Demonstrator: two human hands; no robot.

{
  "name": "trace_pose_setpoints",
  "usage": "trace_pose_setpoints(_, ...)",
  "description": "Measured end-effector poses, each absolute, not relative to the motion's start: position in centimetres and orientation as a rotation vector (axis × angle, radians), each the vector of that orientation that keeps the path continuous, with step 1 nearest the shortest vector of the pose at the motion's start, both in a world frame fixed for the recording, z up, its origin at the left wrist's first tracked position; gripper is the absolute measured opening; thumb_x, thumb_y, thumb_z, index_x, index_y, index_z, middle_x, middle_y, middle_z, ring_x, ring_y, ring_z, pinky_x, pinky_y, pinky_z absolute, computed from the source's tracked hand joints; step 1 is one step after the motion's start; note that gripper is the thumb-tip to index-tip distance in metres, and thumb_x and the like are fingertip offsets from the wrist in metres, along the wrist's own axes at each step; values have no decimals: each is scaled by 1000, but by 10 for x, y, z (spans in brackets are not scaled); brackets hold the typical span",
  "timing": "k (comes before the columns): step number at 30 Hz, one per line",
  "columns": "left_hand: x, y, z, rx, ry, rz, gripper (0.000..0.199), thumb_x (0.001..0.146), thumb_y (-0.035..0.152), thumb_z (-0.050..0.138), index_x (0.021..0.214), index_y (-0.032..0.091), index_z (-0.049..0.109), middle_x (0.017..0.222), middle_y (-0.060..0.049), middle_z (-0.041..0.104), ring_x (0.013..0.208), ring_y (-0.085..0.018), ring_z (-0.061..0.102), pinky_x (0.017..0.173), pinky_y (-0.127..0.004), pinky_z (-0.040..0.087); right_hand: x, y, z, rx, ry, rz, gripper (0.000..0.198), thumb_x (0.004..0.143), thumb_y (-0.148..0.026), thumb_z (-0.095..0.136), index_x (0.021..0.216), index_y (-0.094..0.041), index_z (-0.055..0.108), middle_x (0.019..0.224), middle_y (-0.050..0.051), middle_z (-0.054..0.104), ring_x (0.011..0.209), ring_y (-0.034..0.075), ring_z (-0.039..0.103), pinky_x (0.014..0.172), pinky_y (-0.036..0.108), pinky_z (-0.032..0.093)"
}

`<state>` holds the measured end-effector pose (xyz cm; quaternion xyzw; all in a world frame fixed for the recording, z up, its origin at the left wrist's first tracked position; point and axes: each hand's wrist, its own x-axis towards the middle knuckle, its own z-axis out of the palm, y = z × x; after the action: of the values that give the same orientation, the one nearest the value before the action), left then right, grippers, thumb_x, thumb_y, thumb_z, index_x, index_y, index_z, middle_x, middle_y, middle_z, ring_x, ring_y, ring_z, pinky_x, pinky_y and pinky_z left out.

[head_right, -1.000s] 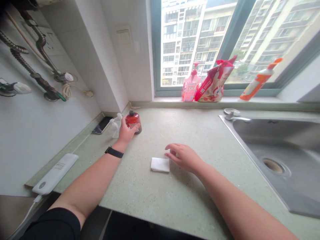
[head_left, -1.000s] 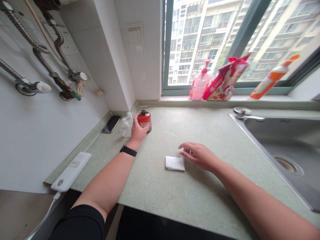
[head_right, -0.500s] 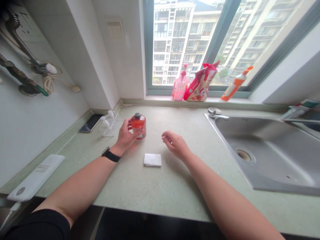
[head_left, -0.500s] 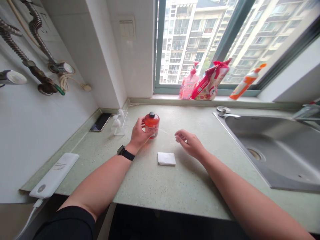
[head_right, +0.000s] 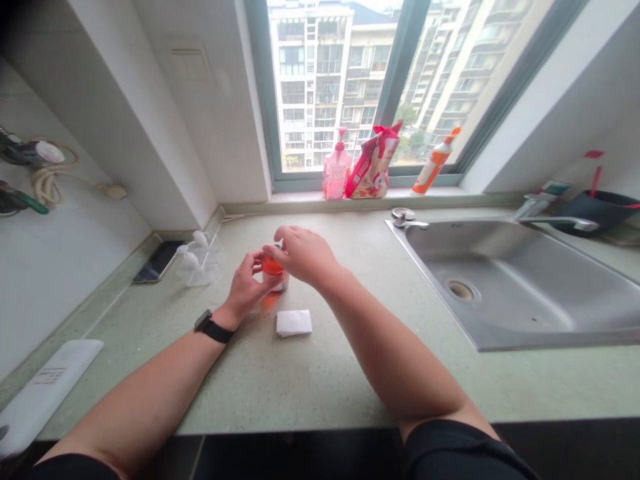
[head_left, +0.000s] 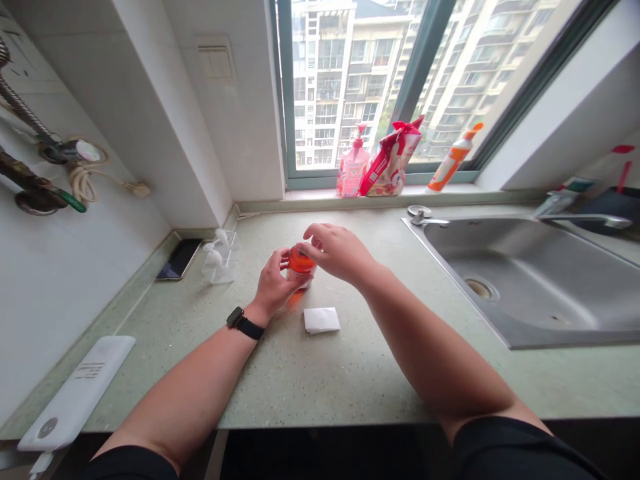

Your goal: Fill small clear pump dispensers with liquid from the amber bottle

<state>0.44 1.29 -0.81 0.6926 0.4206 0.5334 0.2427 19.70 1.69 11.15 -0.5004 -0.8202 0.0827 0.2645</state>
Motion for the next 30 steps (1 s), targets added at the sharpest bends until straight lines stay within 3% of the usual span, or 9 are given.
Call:
trace_pose_setpoints(5,6,10,-6,1861,1118,1409,70,80,58,94,133,22,64,129,-12,76,111,-29,78,101,-48,68,192,18,110,-1487,-2265,162,21,101,-43,71,105,-23,71,96,5,78,85,21,65,72,32,37)
trace_pose_setpoints(13,7,8,-5,1845,1064,1351,66,82,58,93,132,23,65,128,-12,76,110,-29,79,100,-50,69,197,20,108,-1346,-2348,198,10,102,-29,71,97,-21,70,101,8,75,91,21,61,82,33,42)
trace_pose_setpoints(20,7,8,-5,1833,1073,1344,66,82,58,93,131,25,64,129,-12,76,110,-28,80,102,-51,68,198,25,101,-1209,-2442,79,13,104,-22,63,91,-22,66,98,7,72,93,23,58,90,36,45)
trace_pose_setpoints(26,6,10,-6,1829,1041,1335,63,83,55,93,131,26,65,126,-11,78,111,-29,80,102,-50,68,205,29,102,-1081,-2525,80,14,104,-16,58,99,-22,69,100,7,68,93,23,57,91,37,47)
trace_pose_setpoints(30,6,10,-4,1839,1012,1320,60,86,54,91,131,26,65,127,-11,78,113,-29,79,103,-51,67,218,27,106,-951,-2565,179,25,107,-14,50,113,-24,72,114,9,70,105,23,63,96,38,50)
